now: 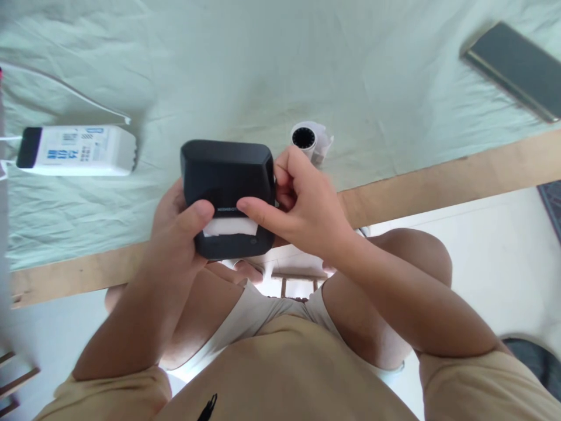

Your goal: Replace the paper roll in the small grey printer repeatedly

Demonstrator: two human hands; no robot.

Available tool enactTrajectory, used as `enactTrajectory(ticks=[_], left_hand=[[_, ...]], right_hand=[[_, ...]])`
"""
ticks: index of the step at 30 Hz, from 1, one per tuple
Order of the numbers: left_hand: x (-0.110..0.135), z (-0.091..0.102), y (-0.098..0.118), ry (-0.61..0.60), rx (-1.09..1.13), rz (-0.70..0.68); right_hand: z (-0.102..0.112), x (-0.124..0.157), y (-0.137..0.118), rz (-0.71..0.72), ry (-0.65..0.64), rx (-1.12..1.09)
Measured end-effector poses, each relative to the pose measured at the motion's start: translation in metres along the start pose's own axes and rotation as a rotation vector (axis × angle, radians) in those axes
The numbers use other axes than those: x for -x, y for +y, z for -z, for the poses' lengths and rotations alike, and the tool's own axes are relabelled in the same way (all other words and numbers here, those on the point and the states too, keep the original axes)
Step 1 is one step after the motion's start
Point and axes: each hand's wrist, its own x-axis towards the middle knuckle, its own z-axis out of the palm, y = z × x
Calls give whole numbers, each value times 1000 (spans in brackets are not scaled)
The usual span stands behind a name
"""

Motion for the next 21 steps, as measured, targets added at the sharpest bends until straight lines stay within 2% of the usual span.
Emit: enactTrajectory(ticks=[3,5,7,13,18,21], left_hand=[[-1,-3,-2,87,-4,-20],[-1,-4,-3,100,1,-37],[-1,-6,-4,96,45,-60],[-4,-14,-4,184,282,-94],[-7,-12,-5,156,218,-147],[-6,-10,-5,171,167,-134]], right_hand=[[-1,-4,1,-42,-36,-37],[0,-7,0,-38,-61,-39],[0,-8,0,-12,-70,-36],[-2,4,10,102,-34,-38],[7,5,12,134,-110,9],[16,1,6,172,-64,91]])
